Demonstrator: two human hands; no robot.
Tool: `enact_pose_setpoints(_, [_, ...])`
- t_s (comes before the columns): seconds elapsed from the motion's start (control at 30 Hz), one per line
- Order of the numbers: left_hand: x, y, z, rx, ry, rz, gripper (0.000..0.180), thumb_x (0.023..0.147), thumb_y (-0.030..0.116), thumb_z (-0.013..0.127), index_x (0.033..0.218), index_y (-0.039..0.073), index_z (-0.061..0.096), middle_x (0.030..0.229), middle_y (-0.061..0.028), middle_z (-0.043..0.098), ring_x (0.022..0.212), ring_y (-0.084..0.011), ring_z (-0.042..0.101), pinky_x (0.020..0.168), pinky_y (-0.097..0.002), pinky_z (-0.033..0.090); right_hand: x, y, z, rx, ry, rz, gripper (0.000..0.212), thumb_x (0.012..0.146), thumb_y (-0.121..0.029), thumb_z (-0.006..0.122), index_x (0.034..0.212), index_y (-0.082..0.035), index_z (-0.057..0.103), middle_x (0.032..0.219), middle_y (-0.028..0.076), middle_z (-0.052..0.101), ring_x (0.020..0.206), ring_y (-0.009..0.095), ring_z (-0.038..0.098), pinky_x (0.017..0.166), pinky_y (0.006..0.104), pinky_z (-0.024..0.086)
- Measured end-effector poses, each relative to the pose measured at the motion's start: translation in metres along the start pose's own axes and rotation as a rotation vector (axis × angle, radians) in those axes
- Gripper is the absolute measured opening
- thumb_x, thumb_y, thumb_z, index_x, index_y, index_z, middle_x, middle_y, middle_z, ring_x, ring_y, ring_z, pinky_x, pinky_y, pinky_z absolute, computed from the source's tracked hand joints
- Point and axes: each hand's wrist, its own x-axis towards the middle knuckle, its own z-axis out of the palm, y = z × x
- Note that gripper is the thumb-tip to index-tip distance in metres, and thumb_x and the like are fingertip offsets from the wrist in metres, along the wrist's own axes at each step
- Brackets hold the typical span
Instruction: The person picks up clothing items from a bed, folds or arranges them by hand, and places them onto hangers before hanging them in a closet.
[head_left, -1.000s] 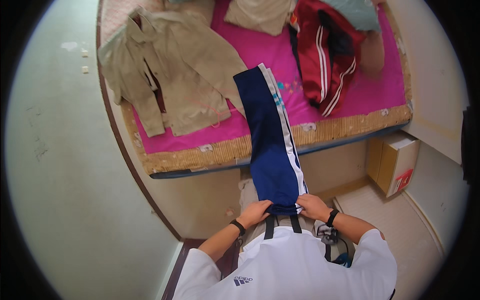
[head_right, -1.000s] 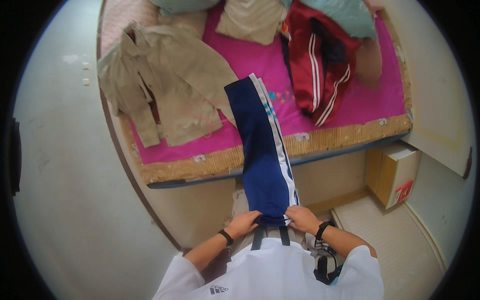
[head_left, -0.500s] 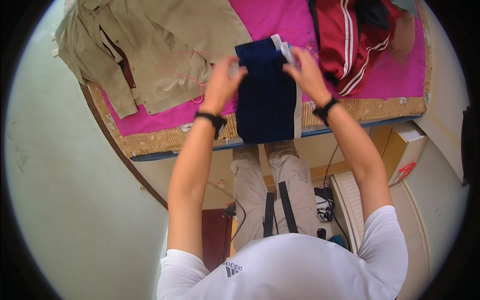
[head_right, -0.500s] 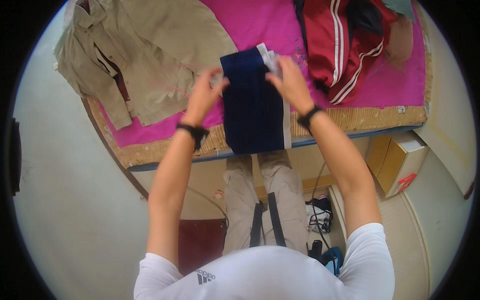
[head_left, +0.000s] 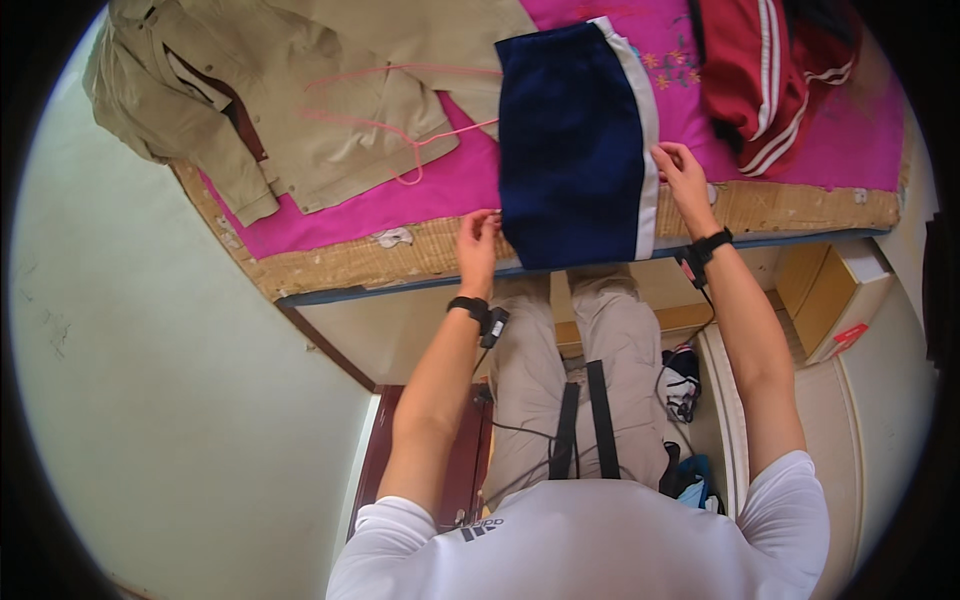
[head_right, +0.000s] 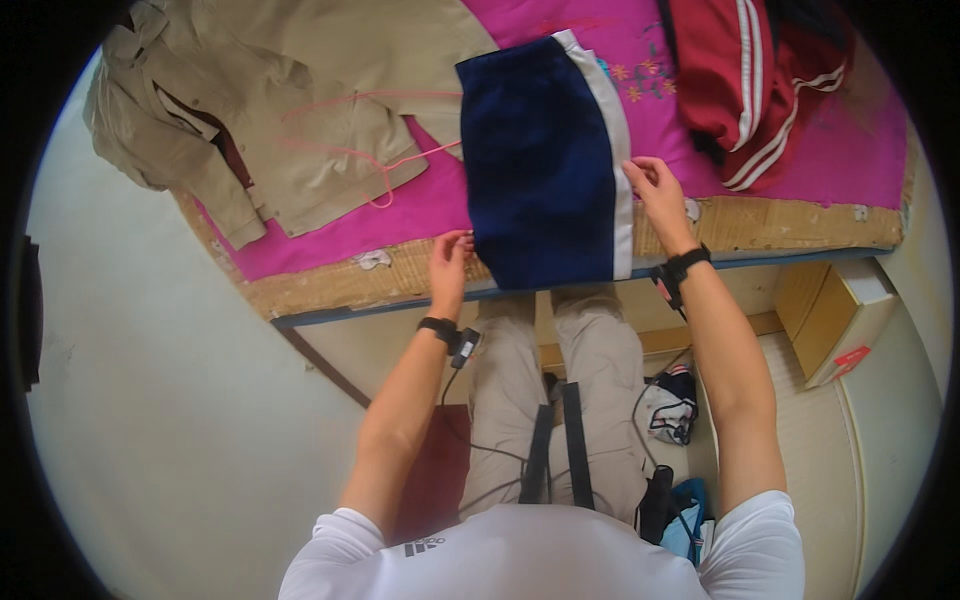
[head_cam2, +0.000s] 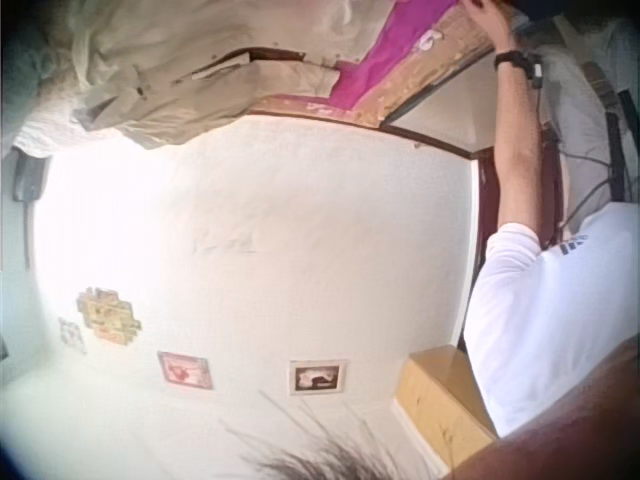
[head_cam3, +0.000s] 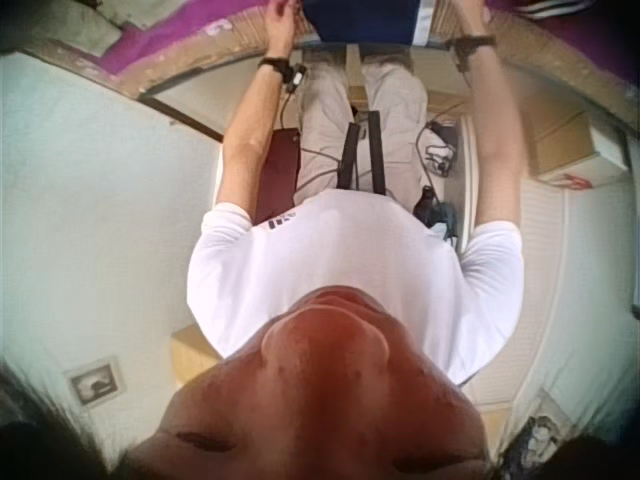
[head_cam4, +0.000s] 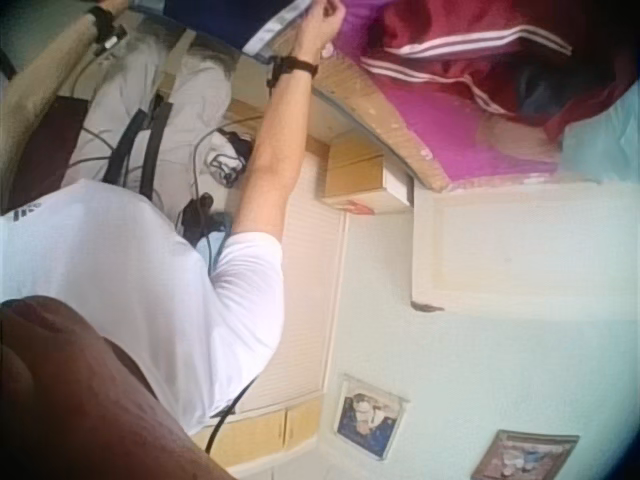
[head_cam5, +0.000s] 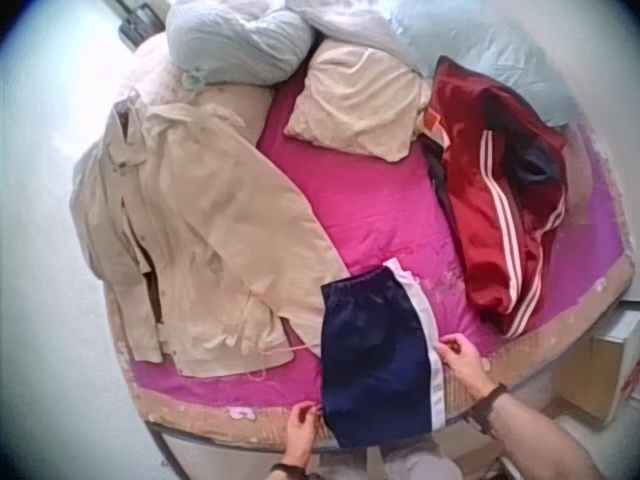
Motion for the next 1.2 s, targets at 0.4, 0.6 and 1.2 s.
enact_pose_setpoints(0.4, [0.033, 0.042, 0.03, 0.087, -0.206, -0.075, 0.035, 0.098, 0.023, 0.053, 0.118, -0.004, 0.063, 0.103, -0.0117, 0.068, 0.097, -0.0211, 0.06, 0.092, -0.0327, 0.045, -0.003, -0.017, 0.007, -0.112, -0.143, 0.039, 0.044, 0.088, -0.032, 0.082, 0.112, 0.0, 0.063, 0.096, 0.0, 0.067, 0.089, 0.008, 0.059, 0.079, 0.0228, 0.045])
enact_pose_setpoints(0.6, [-0.023, 0.141, 0.061, 0.408, 0.15, 0.399, 0.018, 0.101, 0.006, 0.049, 0.104, 0.001, 0.065, 0.1, -0.0115, 0.066, 0.097, -0.0236, 0.063, 0.087, -0.0352, 0.048, 0.009, 0.011, -0.003, -0.376, -0.079, -0.026, 0.043, 0.082, -0.033, 0.085, 0.101, -0.001, 0.065, 0.091, 0.005, 0.067, 0.085, 0.013, 0.061, 0.077, 0.03, 0.049])
enact_pose_setpoints(1.2, [-0.19, 0.372, 0.074, 0.449, -0.349, 1.133, 0.007, 0.07, 0.015, 0.067, 0.071, 0.016, 0.06, 0.084, 0.004, 0.064, 0.076, -0.0154, 0.062, 0.06, -0.0284, 0.049, 0.012, -0.006, 0.012, -0.524, 0.028, -0.012, 0.057, 0.078, -0.043, 0.085, 0.104, 0.004, 0.066, 0.094, 0.019, 0.072, 0.087, 0.027, 0.067, 0.081, 0.037, 0.051])
